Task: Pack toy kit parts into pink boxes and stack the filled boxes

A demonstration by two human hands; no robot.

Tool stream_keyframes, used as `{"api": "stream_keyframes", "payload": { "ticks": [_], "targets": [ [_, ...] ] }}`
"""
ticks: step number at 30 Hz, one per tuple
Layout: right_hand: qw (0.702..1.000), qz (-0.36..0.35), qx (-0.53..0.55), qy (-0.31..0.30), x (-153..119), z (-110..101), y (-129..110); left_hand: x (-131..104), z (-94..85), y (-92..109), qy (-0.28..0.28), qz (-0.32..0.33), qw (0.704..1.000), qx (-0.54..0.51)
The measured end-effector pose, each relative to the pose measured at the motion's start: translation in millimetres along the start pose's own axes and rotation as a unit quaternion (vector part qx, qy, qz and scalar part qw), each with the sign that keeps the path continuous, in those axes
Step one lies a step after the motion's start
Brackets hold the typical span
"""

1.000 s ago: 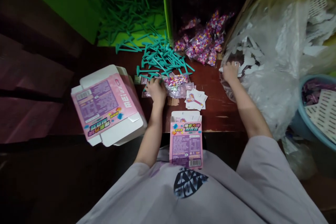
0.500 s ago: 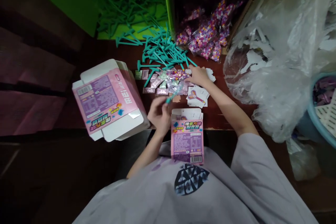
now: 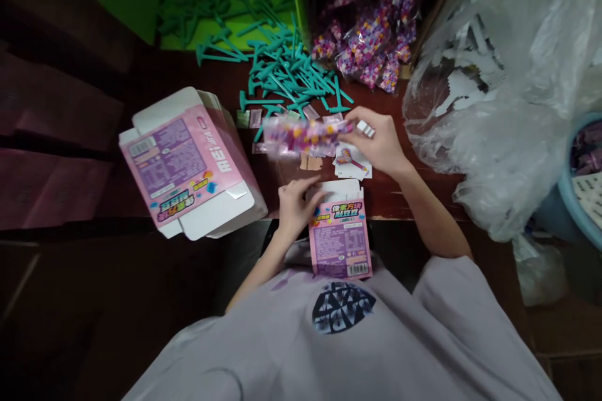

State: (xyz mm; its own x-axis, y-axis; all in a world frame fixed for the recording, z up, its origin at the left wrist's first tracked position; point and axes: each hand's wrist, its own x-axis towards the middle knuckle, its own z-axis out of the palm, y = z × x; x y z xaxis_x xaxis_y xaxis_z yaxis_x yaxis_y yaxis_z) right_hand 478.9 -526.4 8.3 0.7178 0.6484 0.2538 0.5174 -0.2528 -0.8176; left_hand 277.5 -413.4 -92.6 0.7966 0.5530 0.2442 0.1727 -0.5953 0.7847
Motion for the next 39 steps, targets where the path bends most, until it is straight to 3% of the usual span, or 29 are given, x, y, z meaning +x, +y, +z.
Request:
{"api": "stream_keyframes", "payload": {
  "ticks": [3,5,9,11,13,16,20,23,25,27,29,30,33,39],
  "targets": [
    [0.991,0.040,0.109,-0.061,-27,5,-23,-3,0.9,9,0.101,-0.027,0.985,-0.138],
    [0.980,0.057,0.173,-0.082,-39,19,-25,-4,-1.0,21,0.123,-0.017,0.970,-0.207],
    [0.958,0.086,0.241,-0.128,-53,50,-10,12,-11.8,50,0.213,-0.038,0.936,-0.276],
    [0.948,0.087,0.283,-0.118,-57,58,3,24,-18.8,54,0.242,-0.056,0.928,-0.278],
    [0.945,0.067,0.312,-0.077,-62,57,19,33,-24.4,48,0.232,-0.072,0.934,-0.263],
    [0.960,0.056,0.269,-0.045,-71,41,45,36,-26.5,26,0.214,-0.108,0.936,-0.258],
    [0.955,0.124,0.252,-0.093,-92,18,69,31,-19.7,2,0.242,-0.139,0.935,-0.217],
    [0.961,0.160,0.206,-0.092,-107,19,70,28,-10.2,2,0.259,-0.112,0.942,-0.179],
    [0.977,0.157,0.144,-0.007,-116,29,66,25,-1.3,9,0.244,-0.085,0.949,-0.182],
    [0.979,0.139,0.068,0.133,-123,40,62,21,8.8,16,0.197,-0.062,0.958,-0.201],
    [0.962,0.126,0.015,0.243,-129,46,60,17,17.9,17,0.101,-0.050,0.968,-0.226],
    [0.957,0.127,0.010,0.262,-132,46,59,16,21.2,16,0.042,-0.047,0.970,-0.236],
    [0.962,0.135,0.069,0.225,-140,38,58,18,25.1,7,-0.095,-0.040,0.964,-0.247],
    [0.952,0.189,0.128,0.203,-152,37,54,34,17.6,6,-0.156,0.025,0.969,-0.189]
  ]
}}
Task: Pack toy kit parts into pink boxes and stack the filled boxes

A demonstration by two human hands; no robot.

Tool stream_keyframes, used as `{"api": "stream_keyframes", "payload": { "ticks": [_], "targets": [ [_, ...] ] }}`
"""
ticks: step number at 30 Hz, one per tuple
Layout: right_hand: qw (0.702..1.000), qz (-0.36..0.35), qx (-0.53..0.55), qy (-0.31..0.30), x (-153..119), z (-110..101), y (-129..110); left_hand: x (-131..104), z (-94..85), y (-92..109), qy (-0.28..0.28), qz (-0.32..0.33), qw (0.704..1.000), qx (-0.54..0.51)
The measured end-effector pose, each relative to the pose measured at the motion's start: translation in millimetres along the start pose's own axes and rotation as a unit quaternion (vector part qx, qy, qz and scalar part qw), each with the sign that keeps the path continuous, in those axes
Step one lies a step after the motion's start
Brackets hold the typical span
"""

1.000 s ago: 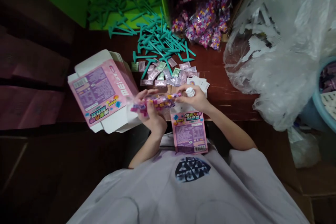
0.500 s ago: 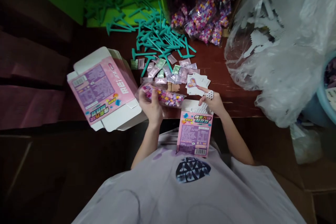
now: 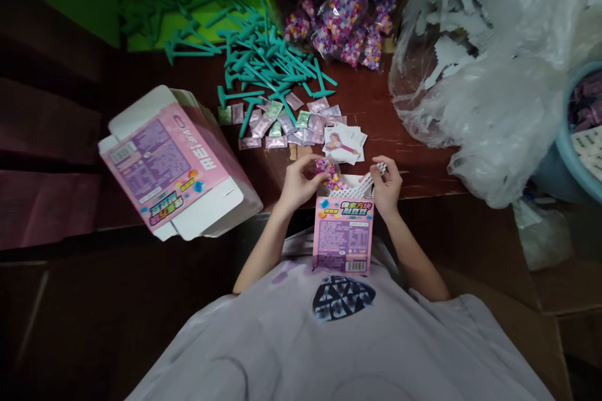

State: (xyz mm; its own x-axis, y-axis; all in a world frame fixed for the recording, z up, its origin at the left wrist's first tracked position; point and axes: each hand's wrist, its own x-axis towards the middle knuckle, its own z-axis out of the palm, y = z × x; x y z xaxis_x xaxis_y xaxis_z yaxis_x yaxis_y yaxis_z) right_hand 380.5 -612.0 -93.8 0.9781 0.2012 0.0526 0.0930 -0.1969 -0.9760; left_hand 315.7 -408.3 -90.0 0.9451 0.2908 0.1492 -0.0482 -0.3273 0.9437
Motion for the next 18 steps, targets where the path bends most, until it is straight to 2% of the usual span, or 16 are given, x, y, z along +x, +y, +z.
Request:
{"api": "stream_keyframes", "payload": {
  "ticks": [3,6,8,11,12,13,15,17,18],
  "targets": [
    [0.998,0.019,-0.001,-0.053,-7,3,2,1,-4.7,8,-0.050,0.019,0.997,0.055],
    [0.999,-0.004,-0.025,-0.041,-7,2,4,-4,-7.9,8,-0.131,0.010,0.988,0.076],
    [1.000,-0.007,-0.011,0.002,-6,3,6,-6,-7.8,4,-0.128,0.004,0.990,0.057],
    [0.996,-0.011,0.011,0.085,-6,8,8,-6,-7.3,0,-0.081,-0.002,0.997,0.015],
    [0.995,-0.028,-0.004,0.093,-6,9,8,-5,-8.2,0,-0.093,-0.006,0.996,0.015],
    [0.995,-0.050,-0.027,0.084,-7,11,7,-3,-9.8,1,-0.121,-0.011,0.992,0.023],
    [0.993,-0.087,-0.069,0.028,-8,12,5,0,-14.5,4,-0.183,-0.026,0.981,0.051],
    [0.996,-0.073,-0.051,-0.007,-8,12,2,3,-18.7,7,-0.210,-0.038,0.973,0.085],
    [0.999,-0.049,-0.018,-0.002,-9,13,2,3,-19.6,9,-0.205,-0.041,0.973,0.102]
  ]
}}
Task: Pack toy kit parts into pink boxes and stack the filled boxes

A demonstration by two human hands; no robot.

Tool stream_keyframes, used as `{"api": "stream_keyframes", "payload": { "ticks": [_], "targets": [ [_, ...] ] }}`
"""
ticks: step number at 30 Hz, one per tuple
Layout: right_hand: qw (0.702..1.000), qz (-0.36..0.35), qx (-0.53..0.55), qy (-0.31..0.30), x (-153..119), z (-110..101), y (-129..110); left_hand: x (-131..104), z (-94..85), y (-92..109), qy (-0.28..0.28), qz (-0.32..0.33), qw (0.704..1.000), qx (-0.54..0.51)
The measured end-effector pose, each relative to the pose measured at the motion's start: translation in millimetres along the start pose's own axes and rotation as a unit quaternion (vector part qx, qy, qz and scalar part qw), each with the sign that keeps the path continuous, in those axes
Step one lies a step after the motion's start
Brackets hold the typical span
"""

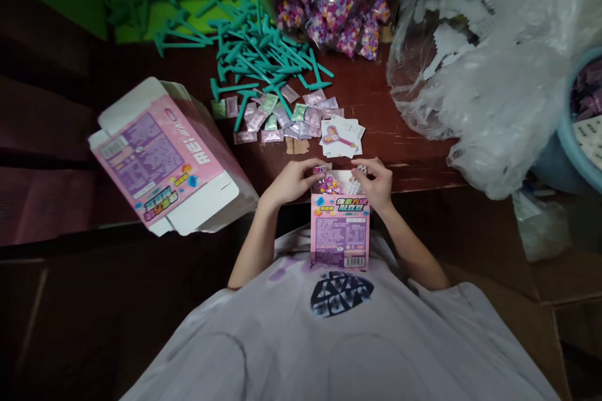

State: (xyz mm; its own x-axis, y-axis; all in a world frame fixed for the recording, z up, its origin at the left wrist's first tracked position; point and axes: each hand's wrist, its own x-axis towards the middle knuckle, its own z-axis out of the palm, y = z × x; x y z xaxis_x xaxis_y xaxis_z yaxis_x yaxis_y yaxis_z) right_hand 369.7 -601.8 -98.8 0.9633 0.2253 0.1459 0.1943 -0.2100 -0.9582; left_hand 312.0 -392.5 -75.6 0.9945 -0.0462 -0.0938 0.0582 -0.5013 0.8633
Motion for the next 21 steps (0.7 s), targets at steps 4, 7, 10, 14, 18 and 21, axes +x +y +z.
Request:
{"api": "stream_keyframes", "payload": {
  "ticks": [4,7,10,14,18,21],
  "targets": [
    [0.993,0.063,0.091,0.049,-2,3,1,1,9.9,0,0.087,-0.011,0.996,0.005],
    [0.998,0.032,0.046,-0.028,-2,2,1,1,28.8,-4,0.188,-0.020,0.980,-0.064],
    [0.999,0.015,0.036,-0.021,1,2,-3,-1,45.2,-12,0.283,-0.035,0.951,-0.123],
    [0.993,0.038,0.097,0.046,2,5,-8,-3,52.5,-16,0.366,-0.039,0.919,-0.143],
    [0.998,0.019,0.033,-0.043,4,2,-6,-8,57.1,-11,0.458,-0.012,0.876,-0.151],
    [0.999,0.001,0.038,-0.001,5,1,-2,-10,66.0,-7,0.566,0.001,0.810,-0.154]
  ]
}}
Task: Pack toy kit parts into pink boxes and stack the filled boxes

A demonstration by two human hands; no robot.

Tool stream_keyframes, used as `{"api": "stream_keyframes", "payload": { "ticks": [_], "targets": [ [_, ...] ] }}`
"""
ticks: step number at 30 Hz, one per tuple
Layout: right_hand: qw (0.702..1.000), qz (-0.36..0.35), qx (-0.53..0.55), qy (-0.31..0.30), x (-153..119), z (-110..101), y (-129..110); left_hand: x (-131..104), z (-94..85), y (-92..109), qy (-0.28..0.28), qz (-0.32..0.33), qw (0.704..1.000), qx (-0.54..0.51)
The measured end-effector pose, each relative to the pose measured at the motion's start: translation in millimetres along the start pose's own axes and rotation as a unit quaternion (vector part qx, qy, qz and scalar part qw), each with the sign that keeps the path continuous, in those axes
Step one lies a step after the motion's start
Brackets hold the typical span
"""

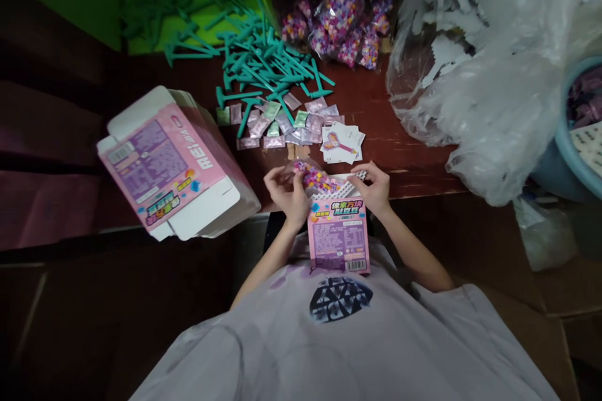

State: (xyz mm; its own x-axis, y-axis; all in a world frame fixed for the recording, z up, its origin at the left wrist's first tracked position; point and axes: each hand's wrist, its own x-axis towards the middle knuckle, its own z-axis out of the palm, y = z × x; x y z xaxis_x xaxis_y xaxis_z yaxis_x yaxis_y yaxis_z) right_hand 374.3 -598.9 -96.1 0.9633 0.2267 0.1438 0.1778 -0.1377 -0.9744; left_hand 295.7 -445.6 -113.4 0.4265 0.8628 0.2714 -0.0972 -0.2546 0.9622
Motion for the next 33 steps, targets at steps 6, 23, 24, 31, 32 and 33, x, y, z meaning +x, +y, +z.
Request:
{"api": "stream_keyframes", "payload": {
  "ticks": [6,23,24,31,32,33],
  "targets": [
    [0.997,0.012,0.003,0.072,-9,7,8,-3,-1.8,-2,0.094,0.078,0.992,0.004],
    [0.973,-0.110,-0.138,-0.146,4,-17,12,43,-22.9,10,-0.391,0.127,0.908,0.077],
    [0.970,-0.112,-0.139,-0.163,2,-17,13,46,-21.8,12,-0.436,0.122,0.887,0.092],
    [0.972,-0.134,-0.189,-0.041,-23,-8,15,38,-26.9,25,-0.492,0.173,0.825,0.219],
    [0.969,-0.142,-0.199,-0.037,-27,-8,14,33,-29.5,25,-0.504,0.185,0.814,0.223],
    [0.964,-0.156,-0.209,-0.048,-29,-8,13,28,-32.0,25,-0.517,0.193,0.803,0.226]
  ]
}}
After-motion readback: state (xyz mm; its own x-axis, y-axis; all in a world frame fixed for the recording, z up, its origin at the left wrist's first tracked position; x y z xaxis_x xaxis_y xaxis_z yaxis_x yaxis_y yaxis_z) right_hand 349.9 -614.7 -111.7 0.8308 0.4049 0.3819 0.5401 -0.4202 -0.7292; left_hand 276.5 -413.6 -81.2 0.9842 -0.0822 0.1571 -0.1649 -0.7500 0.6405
